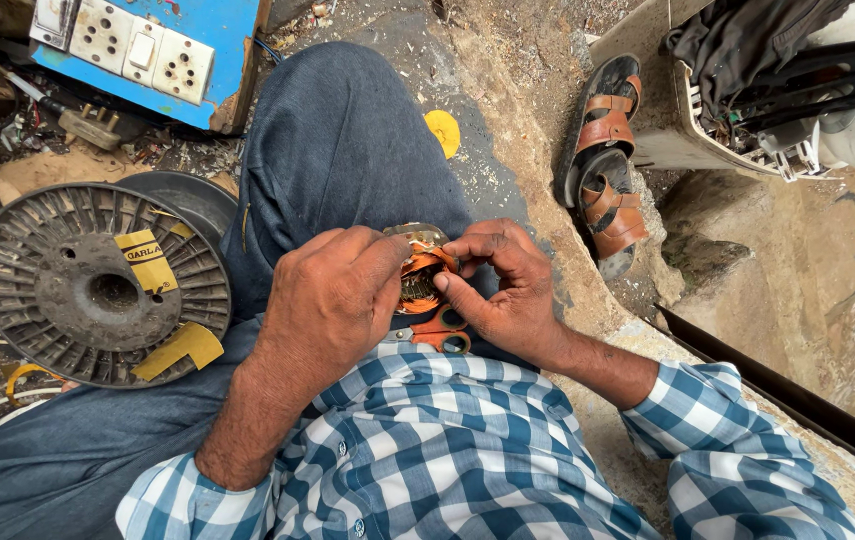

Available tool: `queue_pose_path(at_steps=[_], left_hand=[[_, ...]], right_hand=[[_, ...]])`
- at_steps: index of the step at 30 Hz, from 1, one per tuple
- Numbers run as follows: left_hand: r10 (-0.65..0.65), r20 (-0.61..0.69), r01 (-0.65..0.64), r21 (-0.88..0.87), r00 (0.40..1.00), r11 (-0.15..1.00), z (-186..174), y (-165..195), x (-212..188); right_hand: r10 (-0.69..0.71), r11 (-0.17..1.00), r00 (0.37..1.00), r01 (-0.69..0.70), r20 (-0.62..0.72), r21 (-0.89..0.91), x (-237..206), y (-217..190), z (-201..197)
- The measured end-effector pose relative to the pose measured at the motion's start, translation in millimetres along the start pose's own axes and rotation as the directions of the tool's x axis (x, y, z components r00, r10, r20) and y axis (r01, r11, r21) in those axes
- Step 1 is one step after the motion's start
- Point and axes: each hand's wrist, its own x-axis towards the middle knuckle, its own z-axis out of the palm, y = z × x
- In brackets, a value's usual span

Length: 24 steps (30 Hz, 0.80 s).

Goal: The person sits on the floor and uses scissors to cut a strip of insulating tape. They then wrap the tape around a cylindrical copper-wound motor component, pressing it into place with their fingers. The person repeats the cutting and wrapping process to add more tape layers.

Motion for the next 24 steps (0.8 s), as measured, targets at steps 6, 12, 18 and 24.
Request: queue_pose_path(at_steps=[6, 12, 18, 24], left_hand=[[0.014, -0.083, -0.018, -0.046, 0.996, 0.999, 0.5, -1.1, -1.3], [0.031, -0.065, -0.033, -0.025, 0.997, 0.999, 3.2, -1.0, 0.6], [0.019, 0.053, -0.019, 0.015, 0.998, 1.0, 2.8, -1.3, 2.0], [0.041, 0.01, -0.041, -0.049, 0.999, 0.998, 0.4, -2.2, 4.6]], right_hand=[[0.001, 1.0, 1.0, -0.001, 0.001, -0.014, 0.9, -0.9, -1.1], [-0.012, 0.999, 1.0, 0.012, 0.004, -0.033, 2.4, -1.3, -1.3], [-0.012, 1.0, 1.0, 0.012, 0.011, -0.014, 1.8, 0.2, -1.2], [-0.006, 1.0, 1.0, 0.005, 0.012, 0.015, 1.5, -0.1, -1.0]])
